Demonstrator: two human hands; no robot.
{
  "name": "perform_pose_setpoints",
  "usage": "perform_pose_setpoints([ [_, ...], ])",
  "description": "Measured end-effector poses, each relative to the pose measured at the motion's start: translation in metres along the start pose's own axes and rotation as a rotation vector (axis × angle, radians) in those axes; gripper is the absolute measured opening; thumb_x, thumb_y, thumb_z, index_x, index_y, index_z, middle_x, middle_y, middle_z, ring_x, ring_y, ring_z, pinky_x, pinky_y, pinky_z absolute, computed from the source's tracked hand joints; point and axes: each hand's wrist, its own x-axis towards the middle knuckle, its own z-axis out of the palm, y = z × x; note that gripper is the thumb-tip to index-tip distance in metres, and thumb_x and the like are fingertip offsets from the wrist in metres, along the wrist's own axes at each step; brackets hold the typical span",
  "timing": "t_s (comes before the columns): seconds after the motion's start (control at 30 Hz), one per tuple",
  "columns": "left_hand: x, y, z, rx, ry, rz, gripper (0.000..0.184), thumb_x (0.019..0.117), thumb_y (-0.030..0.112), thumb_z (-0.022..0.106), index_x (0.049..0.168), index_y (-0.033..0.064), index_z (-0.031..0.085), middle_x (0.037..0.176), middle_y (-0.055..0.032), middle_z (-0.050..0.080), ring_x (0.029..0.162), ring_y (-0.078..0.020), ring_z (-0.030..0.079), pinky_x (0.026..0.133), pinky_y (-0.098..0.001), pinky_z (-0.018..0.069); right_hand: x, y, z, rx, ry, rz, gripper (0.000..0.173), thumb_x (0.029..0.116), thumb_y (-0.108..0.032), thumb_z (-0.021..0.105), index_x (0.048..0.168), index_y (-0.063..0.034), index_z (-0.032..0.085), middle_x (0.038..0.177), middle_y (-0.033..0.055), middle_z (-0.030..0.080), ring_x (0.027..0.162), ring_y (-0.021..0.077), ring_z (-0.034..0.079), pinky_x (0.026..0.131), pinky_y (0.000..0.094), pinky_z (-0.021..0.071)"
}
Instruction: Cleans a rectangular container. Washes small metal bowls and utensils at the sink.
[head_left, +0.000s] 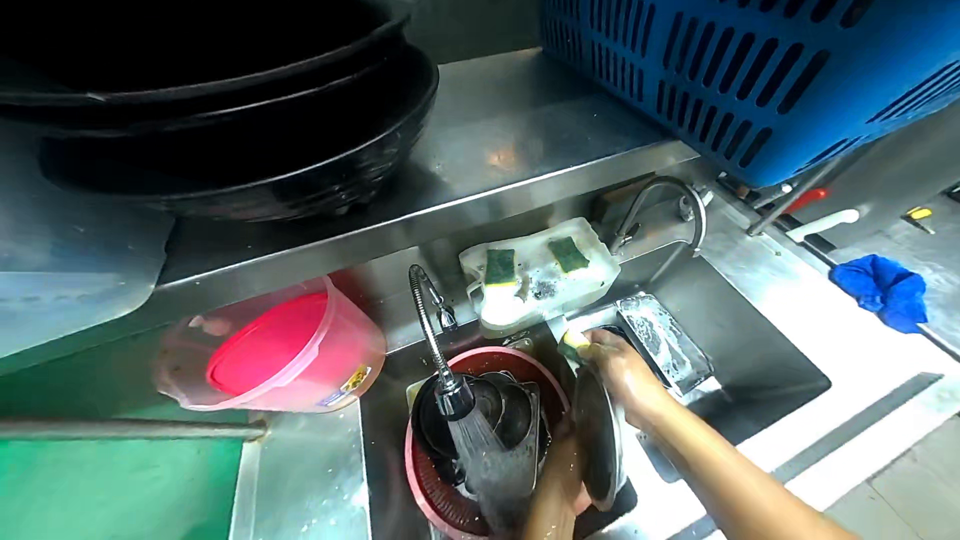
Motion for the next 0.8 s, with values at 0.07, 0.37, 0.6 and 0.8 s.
perform_pose_setpoints([
  [0.07, 0.006, 0.0, -0.007, 0.091, 0.042, 0.101, 0.029, 0.1085, 0.021, 0.043, 0.127, 0.0014, 0.054, 0.089, -0.0094, 0.069, 0.073, -0.0154, 0.069, 0.065, -0.0325, 0.0611, 0.003, 0.029, 0.004, 0.294, -0.051, 0.206, 0.03, 0.1108, -0.02, 0.035, 0.123, -0.0051, 0.058, 0.096, 0.0096, 0.07, 0.082, 0.0184, 0.069, 0.072, 0.0376, 0.0597],
  [0.37, 0.062, -0.028, -0.066, 0.658, 0.675, 0.116, 0.053, 0.1085, 0.044, 0.046, 0.126, -0.0037, 0.063, 0.113, -0.0243, 0.068, 0.104, -0.0355, 0.067, 0.092, -0.0568, 0.0545, 0.002, 0.125, -0.008, -0.068, -0.019, 0.112, 0.072, 0.0892, -0.023, 0.072, 0.148, -0.0068, 0.034, 0.12, 0.0135, 0.065, 0.1, 0.0204, 0.07, 0.084, 0.0418, 0.0624],
  [0.6, 0.085, -0.002, -0.172, 0.237, 0.727, -0.118, 0.055, 0.1126, 0.041, 0.031, 0.151, 0.0027, 0.038, 0.139, -0.0229, 0.055, 0.109, -0.0292, 0.06, 0.089, -0.0443, 0.0496, 0.064, 0.171, -0.126, 0.329, 0.712, 0.216, 0.043, 0.0998, -0.004, 0.053, 0.14, -0.005, 0.039, 0.091, 0.0189, 0.064, 0.064, 0.0271, 0.066, 0.051, 0.0442, 0.0575],
  [0.8, 0.088, 0.014, -0.153, 0.141, 0.855, -0.148, 0.054, 0.1147, 0.033, 0.026, 0.153, -0.0045, 0.033, 0.15, -0.0272, 0.045, 0.125, -0.0311, 0.053, 0.102, -0.0413, 0.0427, 0.054, 0.259, -0.125, 0.391, 0.644, 0.684, 0.027, 0.1069, -0.023, 0.045, 0.116, -0.0002, 0.054, 0.084, 0.0142, 0.06, 0.063, 0.0226, 0.058, 0.054, 0.0408, 0.0503],
])
